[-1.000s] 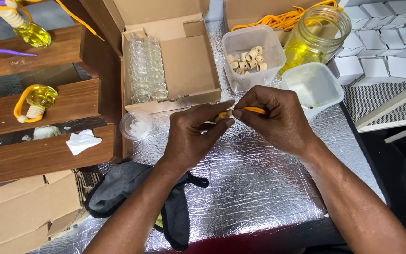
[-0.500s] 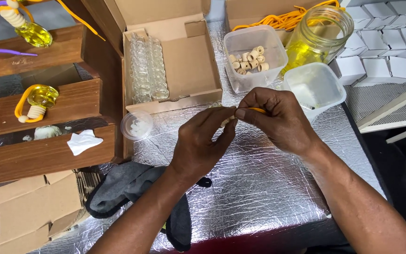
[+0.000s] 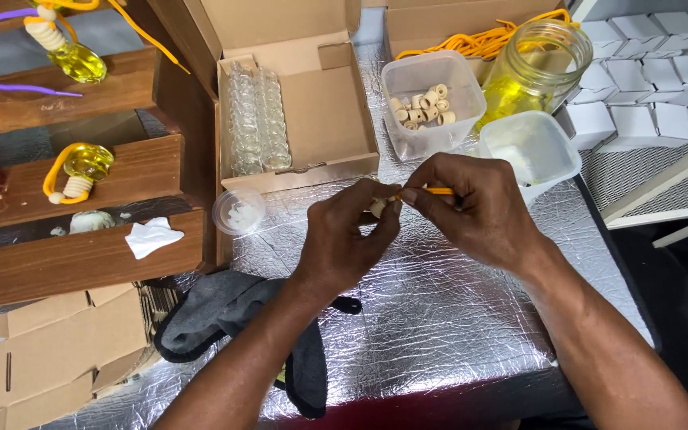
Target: Filling small glass bottles with a syringe, cleaning them with a cloth, and attaching a decorative cord and wooden bead.
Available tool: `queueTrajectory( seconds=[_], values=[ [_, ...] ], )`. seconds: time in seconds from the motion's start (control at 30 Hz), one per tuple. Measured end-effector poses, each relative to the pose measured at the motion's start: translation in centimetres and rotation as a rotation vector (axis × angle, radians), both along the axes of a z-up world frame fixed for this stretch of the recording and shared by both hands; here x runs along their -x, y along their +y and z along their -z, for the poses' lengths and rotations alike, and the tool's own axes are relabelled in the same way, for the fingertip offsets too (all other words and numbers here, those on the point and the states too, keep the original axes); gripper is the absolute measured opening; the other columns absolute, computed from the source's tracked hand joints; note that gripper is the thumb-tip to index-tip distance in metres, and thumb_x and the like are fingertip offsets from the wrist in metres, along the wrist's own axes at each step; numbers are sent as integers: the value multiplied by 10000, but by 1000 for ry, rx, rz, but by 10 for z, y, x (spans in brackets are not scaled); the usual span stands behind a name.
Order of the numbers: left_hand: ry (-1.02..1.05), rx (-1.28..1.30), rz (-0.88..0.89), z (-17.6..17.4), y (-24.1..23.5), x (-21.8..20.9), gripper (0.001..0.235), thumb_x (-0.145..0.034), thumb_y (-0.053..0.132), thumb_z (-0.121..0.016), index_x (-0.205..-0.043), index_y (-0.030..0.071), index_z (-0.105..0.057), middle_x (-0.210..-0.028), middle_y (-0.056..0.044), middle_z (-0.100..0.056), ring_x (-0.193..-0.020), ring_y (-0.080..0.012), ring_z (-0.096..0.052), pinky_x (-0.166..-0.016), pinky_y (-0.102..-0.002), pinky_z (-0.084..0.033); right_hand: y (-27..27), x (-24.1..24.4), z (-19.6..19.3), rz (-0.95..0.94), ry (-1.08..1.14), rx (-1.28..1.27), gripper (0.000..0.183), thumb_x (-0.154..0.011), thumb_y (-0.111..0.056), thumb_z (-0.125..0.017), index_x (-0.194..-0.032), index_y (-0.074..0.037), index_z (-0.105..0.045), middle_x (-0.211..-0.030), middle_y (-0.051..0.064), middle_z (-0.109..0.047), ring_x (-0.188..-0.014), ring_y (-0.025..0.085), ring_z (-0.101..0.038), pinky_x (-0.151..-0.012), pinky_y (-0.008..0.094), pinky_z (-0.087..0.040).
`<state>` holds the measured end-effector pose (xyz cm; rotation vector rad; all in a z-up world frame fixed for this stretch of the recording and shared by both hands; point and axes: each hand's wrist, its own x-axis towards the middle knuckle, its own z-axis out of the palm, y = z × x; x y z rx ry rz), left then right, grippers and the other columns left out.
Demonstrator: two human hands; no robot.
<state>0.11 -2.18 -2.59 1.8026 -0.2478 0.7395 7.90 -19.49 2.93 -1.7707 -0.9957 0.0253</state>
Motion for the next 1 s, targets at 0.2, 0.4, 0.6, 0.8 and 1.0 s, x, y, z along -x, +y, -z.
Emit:
queueTrajectory(
  seconds=[0.2, 0.4, 0.6, 0.8, 1.0],
  values=[
    [216, 181, 260, -17, 15, 1, 497, -994, -33, -620, -1448, 1, -420, -1029, -278, -735, -843, -246, -719, -774, -430, -675, 1, -5, 2, -81, -98, 61, 550, -820, 65, -753, -1352, -53, -679, -894, 160, -649, -531, 200, -551, -490, 332, -461],
    [253, 247, 390, -15, 18, -2, 715, -1004, -74, -590, -1598, 65, -218, -1142, -284, -734, -960, -283, -736, -826, -433, -672, 8, -4, 4, -151, -122, 14, 338, -880, 71, -716, -1196, -40, -760, -929, 152, -631, -616, 222, -593, -543, 334, -479],
    [258, 125, 313, -26, 14, 4, 810, -992, -50, -628, -1630, 30, -136, -1193, -343, -709, -950, -338, -756, -812, -450, -677, 7, -6, 10, -156, -136, -13, 300, -882, 82, -704, -1150, -40, -758, -914, 137, -638, -600, 214, -579, -541, 338, -463],
    [266, 234, 317, -36, 2, 5, 830, -1021, -40, -568, -1653, 64, -40, -1186, -281, -734, -894, -271, -753, -789, -412, -688, 3, -1, 7, -150, -196, -113, 339, -916, 61, -697, -1222, -73, -753, -937, 107, -623, -636, 178, -574, -566, 316, -475],
    [346, 108, 168, -63, -4, 14, 813, -1010, 45, -567, -1611, -61, -30, -1102, -341, -724, -749, -292, -757, -670, -416, -696, 2, -1, 6, -111, -224, -212, 214, -974, 7, -646, -1137, -53, -772, -934, 106, -561, -676, 192, -573, -626, 336, -501]
  ],
)
